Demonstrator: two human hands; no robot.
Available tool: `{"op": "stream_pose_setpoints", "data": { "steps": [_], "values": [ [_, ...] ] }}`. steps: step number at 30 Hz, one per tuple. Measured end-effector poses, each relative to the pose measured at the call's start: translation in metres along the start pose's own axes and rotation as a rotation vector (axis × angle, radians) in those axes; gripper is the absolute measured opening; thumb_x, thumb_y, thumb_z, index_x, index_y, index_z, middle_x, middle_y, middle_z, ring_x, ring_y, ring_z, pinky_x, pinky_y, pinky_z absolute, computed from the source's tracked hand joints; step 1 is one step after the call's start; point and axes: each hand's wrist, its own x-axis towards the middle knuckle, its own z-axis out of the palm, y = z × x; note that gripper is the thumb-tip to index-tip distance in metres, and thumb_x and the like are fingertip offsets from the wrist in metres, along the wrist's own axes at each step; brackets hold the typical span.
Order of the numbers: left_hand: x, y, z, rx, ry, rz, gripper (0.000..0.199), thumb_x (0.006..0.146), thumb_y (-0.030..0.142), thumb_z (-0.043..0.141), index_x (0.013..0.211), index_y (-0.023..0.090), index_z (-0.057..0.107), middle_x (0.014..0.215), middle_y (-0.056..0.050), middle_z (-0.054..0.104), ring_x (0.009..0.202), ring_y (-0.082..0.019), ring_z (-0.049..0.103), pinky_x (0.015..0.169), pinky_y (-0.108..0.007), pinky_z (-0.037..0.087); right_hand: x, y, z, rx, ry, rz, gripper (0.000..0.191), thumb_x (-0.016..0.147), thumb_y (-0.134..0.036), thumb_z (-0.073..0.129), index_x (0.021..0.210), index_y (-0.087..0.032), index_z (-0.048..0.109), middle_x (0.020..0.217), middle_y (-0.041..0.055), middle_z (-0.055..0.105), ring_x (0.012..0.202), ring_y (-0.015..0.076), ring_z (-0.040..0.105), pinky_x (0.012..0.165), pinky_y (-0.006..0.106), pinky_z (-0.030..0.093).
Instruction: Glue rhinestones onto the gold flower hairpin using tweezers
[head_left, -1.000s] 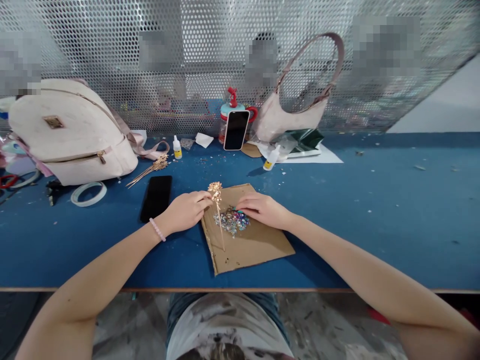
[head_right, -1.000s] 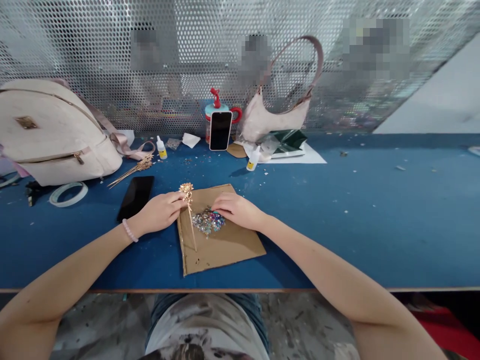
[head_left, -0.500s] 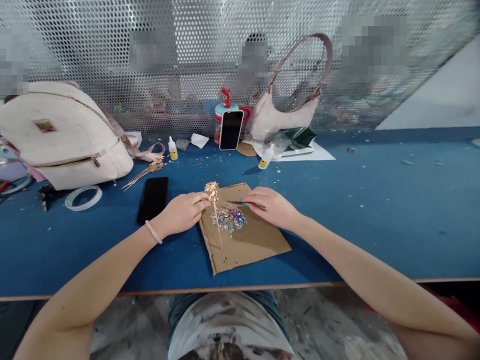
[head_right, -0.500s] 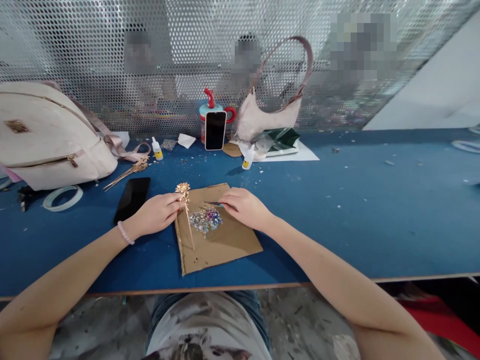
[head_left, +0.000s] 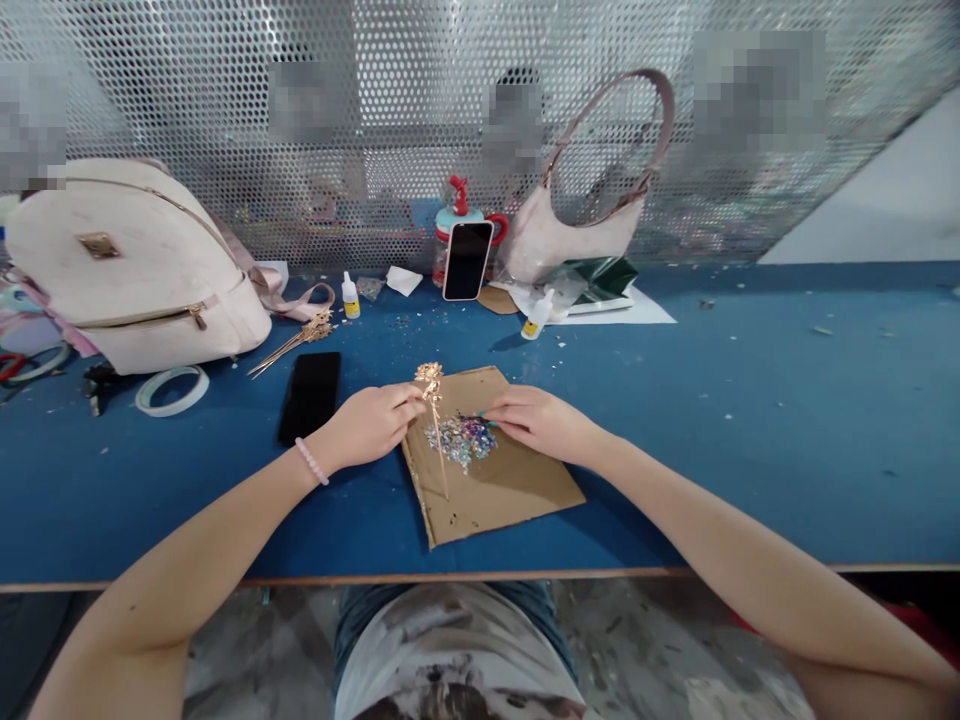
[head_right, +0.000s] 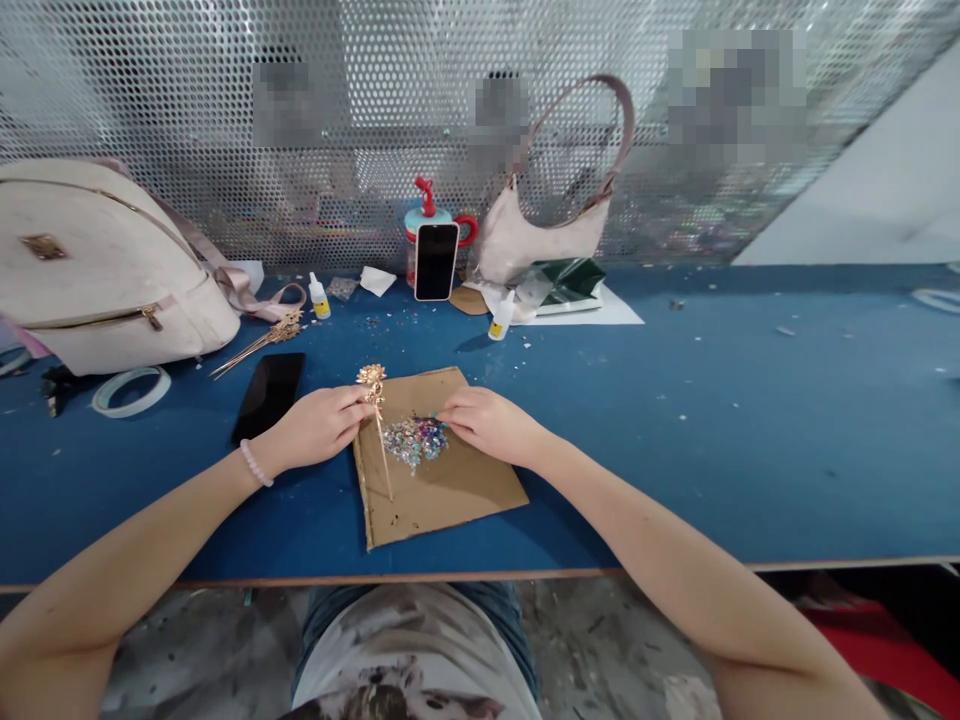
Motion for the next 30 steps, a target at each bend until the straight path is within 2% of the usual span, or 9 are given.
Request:
{"op": "stream_pose_setpoints", "data": {
  "steps": [6,13,21,25,30],
  "values": [
    [0.001,0.001,-0.002,0.009,-0.001,-0.001,0.024,0.087,0.011,0.044,0.107,0.011,0.057,0.112,-0.012,0.058,0.100,-0.021,0.058,0.080,-0.033,0.049,0.000,0.000,0.000,0.013,0.024,-0.026,0.026,0.089,-0.015,0.041,0.094,-0.015,0.067,0.085,0.0078,0.067,0.080,0.0188,0.060,0.074,0.037,0.053],
    [0.001,0.001,-0.003,0.012,-0.011,0.006,0.023,0.086,0.010,0.047,0.106,0.011,0.058,0.107,-0.011,0.059,0.101,-0.020,0.057,0.081,-0.032,0.049,0.000,0.005,0.002,-0.009,0.065,0.031,0.026,0.089,-0.015,0.041,0.092,-0.015,0.067,0.086,0.0081,0.067,0.081,0.0192,0.060,0.074,0.037,0.052],
    [0.002,0.001,-0.003,0.012,-0.018,0.010,0.024,0.087,0.010,0.045,0.107,0.011,0.058,0.106,-0.012,0.059,0.100,-0.021,0.057,0.080,-0.033,0.050,0.002,0.002,-0.001,0.008,0.033,-0.040,0.026,0.090,-0.016,0.040,0.092,-0.017,0.066,0.085,0.0069,0.067,0.081,0.0179,0.061,0.073,0.036,0.051],
    [0.002,0.000,-0.004,0.011,-0.027,0.012,0.024,0.087,0.010,0.045,0.107,0.010,0.059,0.103,-0.012,0.059,0.099,-0.021,0.058,0.080,-0.033,0.050,0.001,0.006,-0.004,-0.032,0.045,-0.015,0.027,0.090,-0.015,0.039,0.092,-0.016,0.066,0.087,0.0076,0.067,0.082,0.0186,0.061,0.073,0.037,0.051],
    [0.002,0.001,-0.005,0.012,-0.036,0.013,0.025,0.087,0.010,0.043,0.107,0.010,0.058,0.106,-0.013,0.059,0.100,-0.021,0.057,0.081,-0.034,0.049,-0.001,0.011,-0.010,-0.043,-0.008,0.001,0.028,0.089,-0.015,0.038,0.092,-0.017,0.067,0.089,0.0074,0.067,0.082,0.0187,0.061,0.075,0.037,0.050]
  ]
}}
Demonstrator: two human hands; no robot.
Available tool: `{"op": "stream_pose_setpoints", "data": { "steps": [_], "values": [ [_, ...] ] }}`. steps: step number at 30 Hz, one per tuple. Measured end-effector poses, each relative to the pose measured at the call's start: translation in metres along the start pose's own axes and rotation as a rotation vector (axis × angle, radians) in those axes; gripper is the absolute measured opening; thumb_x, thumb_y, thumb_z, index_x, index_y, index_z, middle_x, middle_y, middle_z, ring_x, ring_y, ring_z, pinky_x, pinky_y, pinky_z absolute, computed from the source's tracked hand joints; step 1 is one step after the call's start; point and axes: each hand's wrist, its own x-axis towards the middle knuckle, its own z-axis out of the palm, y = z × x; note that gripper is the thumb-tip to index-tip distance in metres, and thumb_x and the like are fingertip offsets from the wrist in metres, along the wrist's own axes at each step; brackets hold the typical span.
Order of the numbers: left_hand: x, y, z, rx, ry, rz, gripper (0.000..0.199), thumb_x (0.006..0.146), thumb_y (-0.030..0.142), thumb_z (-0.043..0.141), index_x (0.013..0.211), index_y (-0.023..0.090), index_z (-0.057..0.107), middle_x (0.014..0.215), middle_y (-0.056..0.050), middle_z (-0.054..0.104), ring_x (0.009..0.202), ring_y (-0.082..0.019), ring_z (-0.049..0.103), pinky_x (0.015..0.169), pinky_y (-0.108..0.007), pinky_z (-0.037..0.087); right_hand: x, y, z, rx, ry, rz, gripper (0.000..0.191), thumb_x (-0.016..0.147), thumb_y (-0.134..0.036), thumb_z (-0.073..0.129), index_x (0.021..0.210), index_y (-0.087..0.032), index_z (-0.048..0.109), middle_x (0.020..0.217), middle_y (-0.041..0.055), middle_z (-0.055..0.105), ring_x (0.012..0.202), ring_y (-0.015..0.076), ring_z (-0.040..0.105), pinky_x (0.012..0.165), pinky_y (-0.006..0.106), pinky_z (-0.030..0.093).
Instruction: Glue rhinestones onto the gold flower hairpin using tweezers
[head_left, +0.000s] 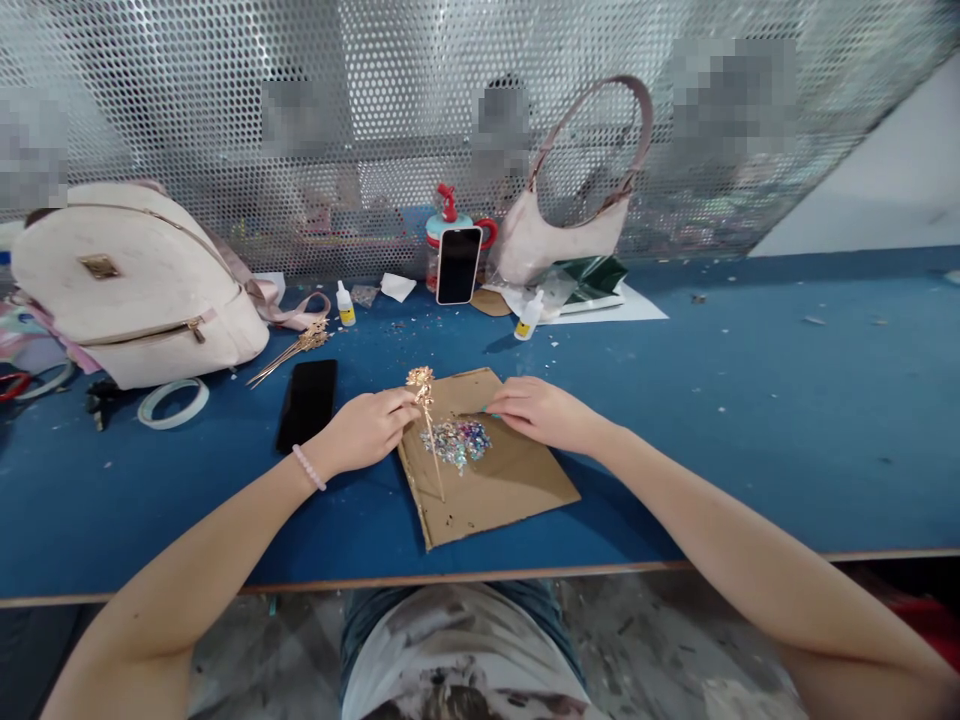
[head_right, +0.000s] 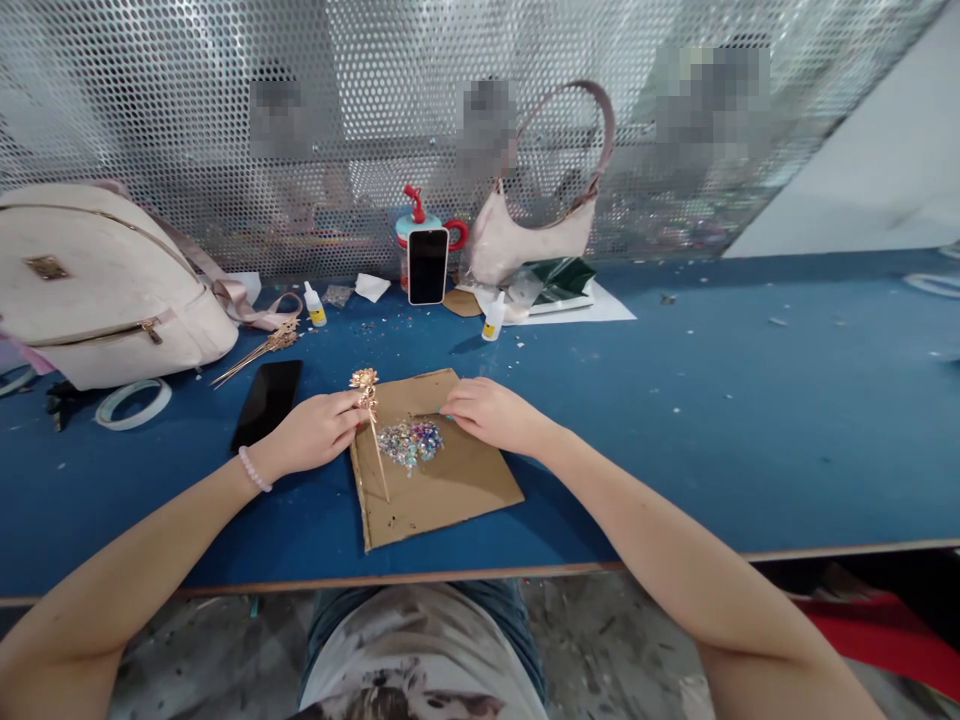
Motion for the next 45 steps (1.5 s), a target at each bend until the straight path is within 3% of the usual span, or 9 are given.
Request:
{"op": "stream_pose_setpoints", "data": {
  "steps": [18,36,45],
  "values": [
    [0.000,-0.001,0.000,0.015,-0.014,-0.002,0.025,0.087,0.011,0.046,0.108,0.011,0.059,0.106,-0.012,0.058,0.101,-0.022,0.057,0.080,-0.034,0.050,-0.003,0.001,-0.016,0.068,-0.087,0.007,0.029,0.090,-0.018,0.038,0.092,-0.017,0.067,0.088,0.0069,0.067,0.084,0.0181,0.060,0.076,0.035,0.051],
    [0.001,0.000,0.000,0.008,0.000,0.006,0.024,0.088,0.012,0.043,0.105,0.011,0.060,0.102,-0.012,0.060,0.100,-0.021,0.057,0.081,-0.033,0.049,-0.003,0.008,-0.006,0.036,-0.035,0.085,0.028,0.090,-0.017,0.038,0.097,-0.016,0.065,0.092,0.0093,0.065,0.089,0.0201,0.059,0.079,0.038,0.052],
    [0.001,0.001,-0.002,0.018,-0.021,-0.001,0.024,0.086,0.010,0.044,0.104,0.012,0.060,0.104,-0.012,0.059,0.098,-0.022,0.058,0.078,-0.034,0.050,-0.005,0.005,-0.012,0.117,-0.128,0.064,0.026,0.090,-0.019,0.041,0.095,-0.019,0.066,0.091,0.0066,0.065,0.088,0.0183,0.060,0.079,0.035,0.052]
  ]
}}
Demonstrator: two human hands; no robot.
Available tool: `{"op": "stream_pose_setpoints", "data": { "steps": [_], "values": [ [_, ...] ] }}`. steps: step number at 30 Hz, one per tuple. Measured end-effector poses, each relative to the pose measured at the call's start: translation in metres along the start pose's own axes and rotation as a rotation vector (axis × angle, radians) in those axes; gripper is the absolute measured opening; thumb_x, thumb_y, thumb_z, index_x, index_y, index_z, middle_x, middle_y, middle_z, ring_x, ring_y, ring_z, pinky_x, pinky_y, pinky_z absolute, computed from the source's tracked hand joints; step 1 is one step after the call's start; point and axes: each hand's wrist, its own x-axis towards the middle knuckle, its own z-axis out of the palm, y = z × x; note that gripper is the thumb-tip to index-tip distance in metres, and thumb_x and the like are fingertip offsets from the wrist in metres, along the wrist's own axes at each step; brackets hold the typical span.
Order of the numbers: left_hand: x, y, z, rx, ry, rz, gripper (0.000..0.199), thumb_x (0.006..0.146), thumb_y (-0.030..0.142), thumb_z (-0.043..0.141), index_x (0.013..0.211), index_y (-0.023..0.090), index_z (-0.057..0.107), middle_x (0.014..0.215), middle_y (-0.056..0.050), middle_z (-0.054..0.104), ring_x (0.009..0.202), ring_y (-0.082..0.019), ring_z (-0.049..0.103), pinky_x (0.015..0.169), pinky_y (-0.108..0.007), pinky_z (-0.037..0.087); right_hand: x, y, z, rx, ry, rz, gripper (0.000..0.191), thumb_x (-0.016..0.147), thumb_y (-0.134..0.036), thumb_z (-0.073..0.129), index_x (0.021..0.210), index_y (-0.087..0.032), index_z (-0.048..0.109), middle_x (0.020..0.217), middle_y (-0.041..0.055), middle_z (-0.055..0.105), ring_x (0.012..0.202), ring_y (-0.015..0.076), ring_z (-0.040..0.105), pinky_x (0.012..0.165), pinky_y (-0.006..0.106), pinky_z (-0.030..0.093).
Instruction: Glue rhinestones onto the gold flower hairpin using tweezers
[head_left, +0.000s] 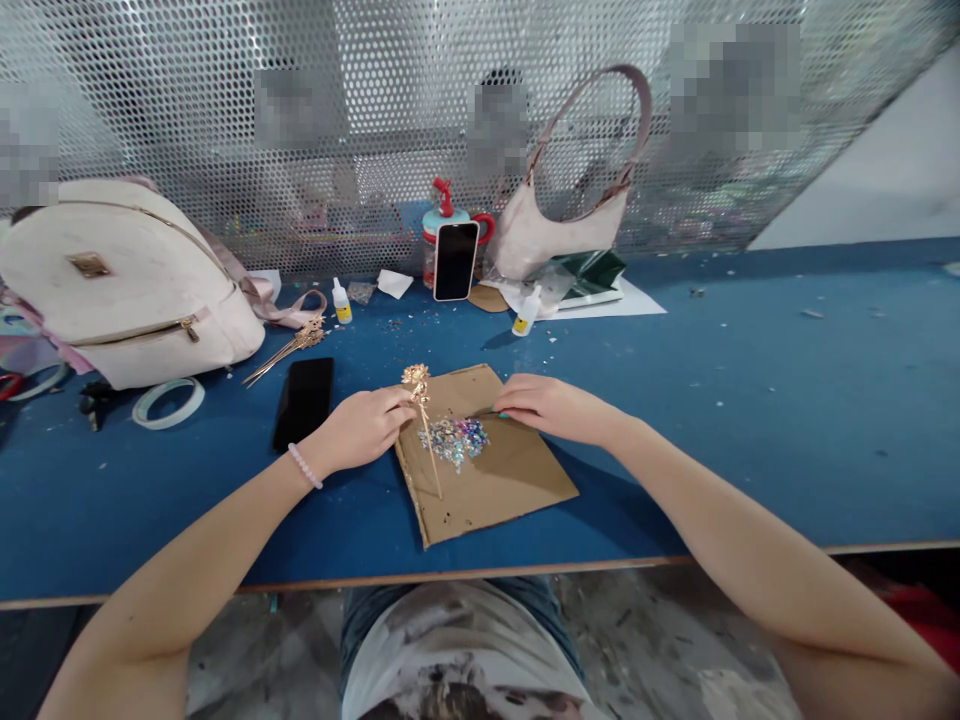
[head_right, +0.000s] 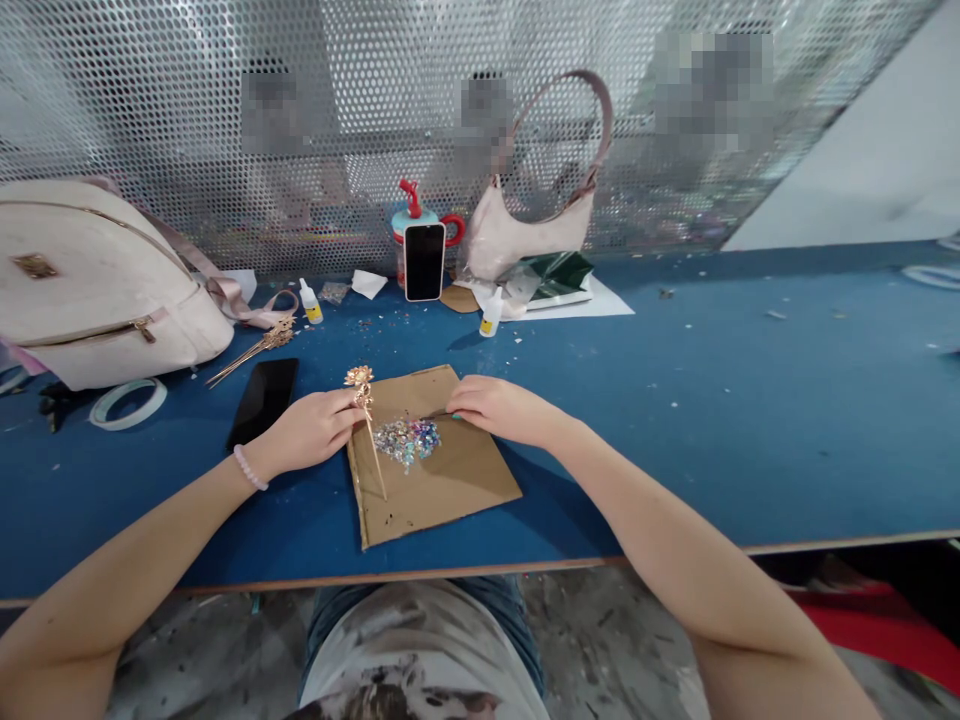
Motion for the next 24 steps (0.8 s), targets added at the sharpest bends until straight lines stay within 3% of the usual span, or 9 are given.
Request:
{"op": "stream_pose_setpoints", "data": {
  "steps": [7,18,24],
  "values": [
    [0.0005,-0.0003,-0.0001,0.003,-0.012,0.002,0.023,0.086,0.011,0.044,0.102,0.011,0.061,0.100,-0.011,0.060,0.096,-0.021,0.058,0.078,-0.033,0.049,0.0016,0.0007,0.0042,-0.047,0.050,0.026,0.028,0.090,-0.018,0.038,0.095,-0.017,0.065,0.093,0.0080,0.065,0.091,0.0194,0.058,0.081,0.037,0.051],
    [-0.0007,-0.0019,0.0022,0.010,-0.027,0.005,0.023,0.088,0.012,0.043,0.104,0.012,0.060,0.106,-0.011,0.058,0.101,-0.022,0.056,0.080,-0.034,0.048,0.0035,-0.0019,0.0029,-0.038,-0.034,0.002,0.020,0.087,-0.018,0.043,0.092,-0.018,0.063,0.089,0.0062,0.064,0.084,0.0181,0.058,0.077,0.034,0.048],
    [-0.0017,-0.0033,0.0009,0.018,-0.029,0.004,0.024,0.088,0.012,0.042,0.106,0.012,0.059,0.110,-0.011,0.058,0.101,-0.022,0.057,0.080,-0.034,0.048,0.0016,-0.0044,-0.0001,-0.024,0.020,0.053,0.018,0.085,-0.017,0.043,0.086,-0.017,0.061,0.084,0.0057,0.062,0.081,0.0170,0.056,0.073,0.030,0.044]
  ]
}}
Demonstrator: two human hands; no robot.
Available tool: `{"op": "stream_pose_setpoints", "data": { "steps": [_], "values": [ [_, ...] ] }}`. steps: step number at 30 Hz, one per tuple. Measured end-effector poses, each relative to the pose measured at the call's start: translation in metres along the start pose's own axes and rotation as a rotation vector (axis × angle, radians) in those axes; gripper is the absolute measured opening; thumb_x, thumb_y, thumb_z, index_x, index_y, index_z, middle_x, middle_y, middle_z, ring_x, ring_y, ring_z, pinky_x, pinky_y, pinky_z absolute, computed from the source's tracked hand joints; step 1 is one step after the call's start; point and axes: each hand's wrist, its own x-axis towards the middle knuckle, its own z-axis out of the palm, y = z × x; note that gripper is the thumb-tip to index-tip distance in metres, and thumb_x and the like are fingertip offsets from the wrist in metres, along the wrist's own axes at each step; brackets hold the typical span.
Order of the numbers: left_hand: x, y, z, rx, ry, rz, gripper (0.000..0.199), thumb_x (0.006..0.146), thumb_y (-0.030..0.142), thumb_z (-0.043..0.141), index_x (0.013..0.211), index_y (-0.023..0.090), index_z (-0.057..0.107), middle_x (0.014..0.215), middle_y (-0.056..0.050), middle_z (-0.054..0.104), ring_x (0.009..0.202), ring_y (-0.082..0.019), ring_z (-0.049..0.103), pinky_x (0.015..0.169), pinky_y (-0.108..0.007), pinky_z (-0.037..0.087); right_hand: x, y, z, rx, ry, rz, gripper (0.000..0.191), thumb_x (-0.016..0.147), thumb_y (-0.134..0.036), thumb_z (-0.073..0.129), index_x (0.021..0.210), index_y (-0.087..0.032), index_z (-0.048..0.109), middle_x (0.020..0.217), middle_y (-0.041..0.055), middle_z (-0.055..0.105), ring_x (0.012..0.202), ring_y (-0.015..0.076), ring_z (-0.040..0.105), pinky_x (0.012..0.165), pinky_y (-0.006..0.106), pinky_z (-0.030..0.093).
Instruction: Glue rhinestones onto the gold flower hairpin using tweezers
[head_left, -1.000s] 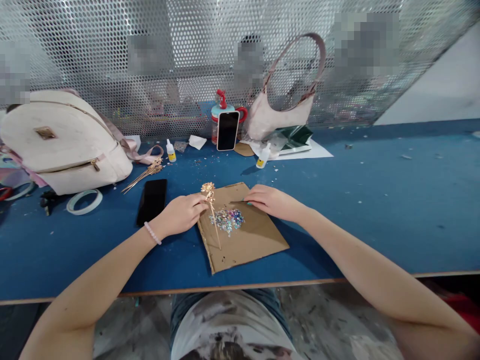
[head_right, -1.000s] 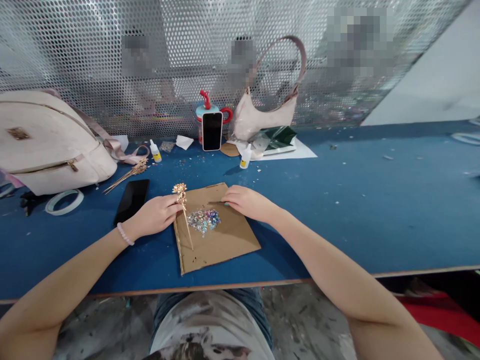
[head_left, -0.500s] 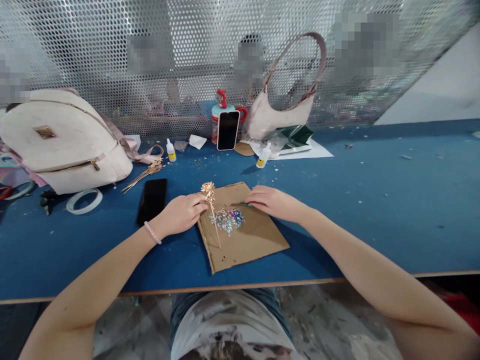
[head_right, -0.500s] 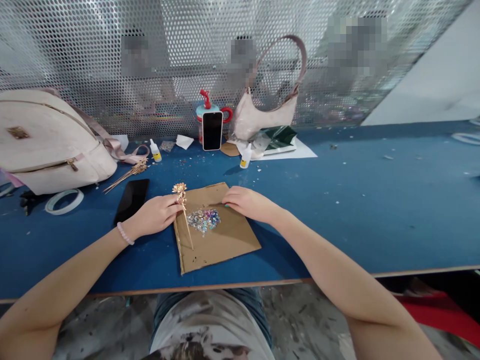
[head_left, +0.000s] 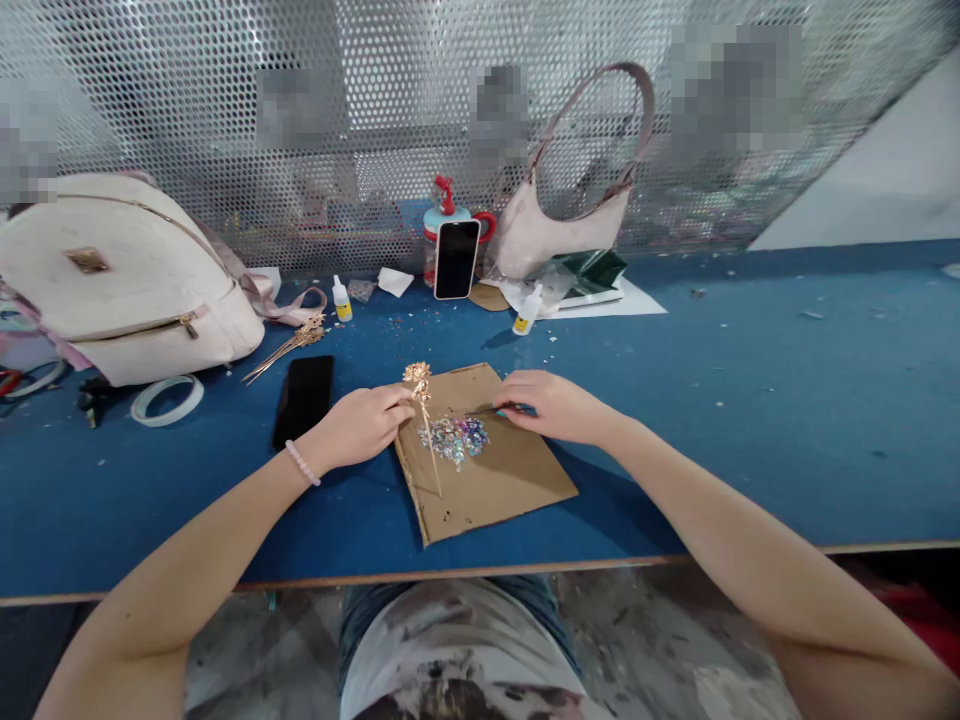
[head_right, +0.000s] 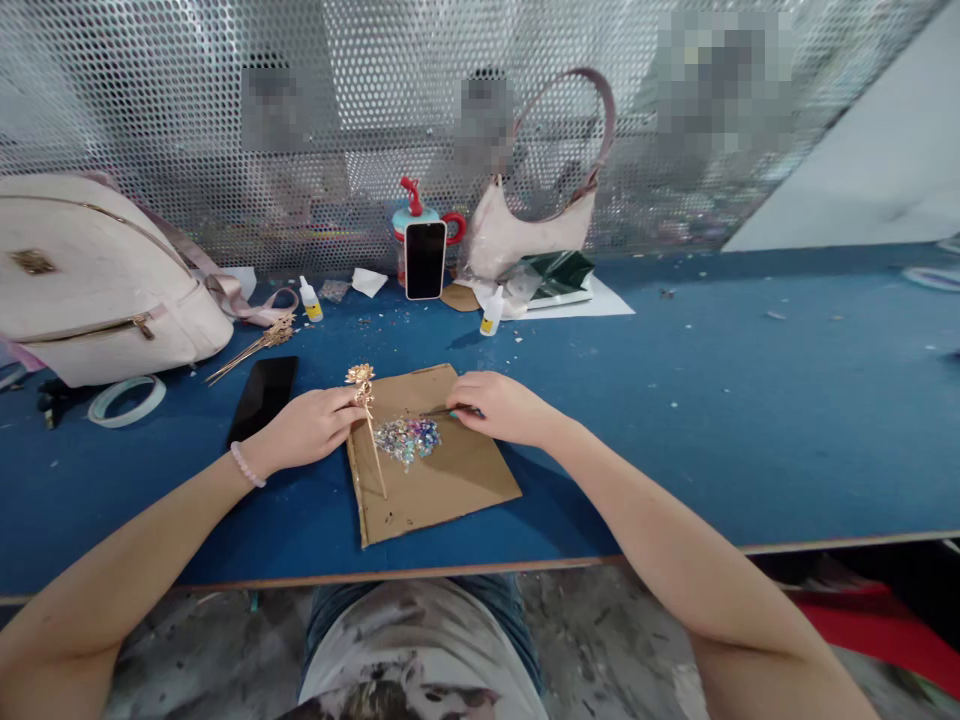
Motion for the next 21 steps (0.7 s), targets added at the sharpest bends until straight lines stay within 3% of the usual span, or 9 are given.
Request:
{"op": "stream_pose_setpoints", "data": {
  "steps": [3,6,14,21],
  "values": [
    [-0.001,-0.002,-0.001,0.004,-0.001,-0.006,0.024,0.088,0.013,0.043,0.107,0.012,0.059,0.111,-0.011,0.058,0.100,-0.021,0.057,0.081,-0.034,0.048,-0.002,-0.004,-0.003,0.002,0.001,0.081,0.012,0.081,-0.017,0.045,0.078,-0.017,0.057,0.076,0.0037,0.059,0.072,0.0148,0.054,0.067,0.026,0.041],
    [-0.001,-0.003,0.000,0.007,-0.007,-0.003,0.024,0.089,0.015,0.044,0.107,0.013,0.059,0.111,-0.010,0.058,0.101,-0.021,0.057,0.081,-0.033,0.047,-0.002,-0.008,-0.003,-0.047,-0.099,0.166,0.009,0.077,-0.018,0.047,0.069,-0.017,0.052,0.069,0.0016,0.057,0.063,0.0130,0.051,0.059,0.024,0.036],
    [0.000,-0.001,0.003,0.014,0.002,0.015,0.025,0.090,0.015,0.043,0.111,0.013,0.057,0.113,-0.011,0.058,0.105,-0.022,0.055,0.082,-0.034,0.047,0.004,-0.029,-0.001,-0.217,-0.301,0.209,0.022,0.083,-0.020,0.041,0.067,-0.016,0.055,0.068,0.0032,0.063,0.059,0.0131,0.055,0.052,0.025,0.023],
    [0.000,-0.001,0.003,0.015,0.002,0.062,0.026,0.089,0.013,0.043,0.112,0.011,0.056,0.113,-0.014,0.058,0.105,-0.023,0.055,0.082,-0.035,0.047,0.006,-0.043,0.006,-0.279,-0.309,0.237,0.027,0.085,-0.021,0.040,0.065,-0.017,0.058,0.066,0.0048,0.067,0.057,0.0153,0.059,0.051,0.027,0.018]
  ]
}}
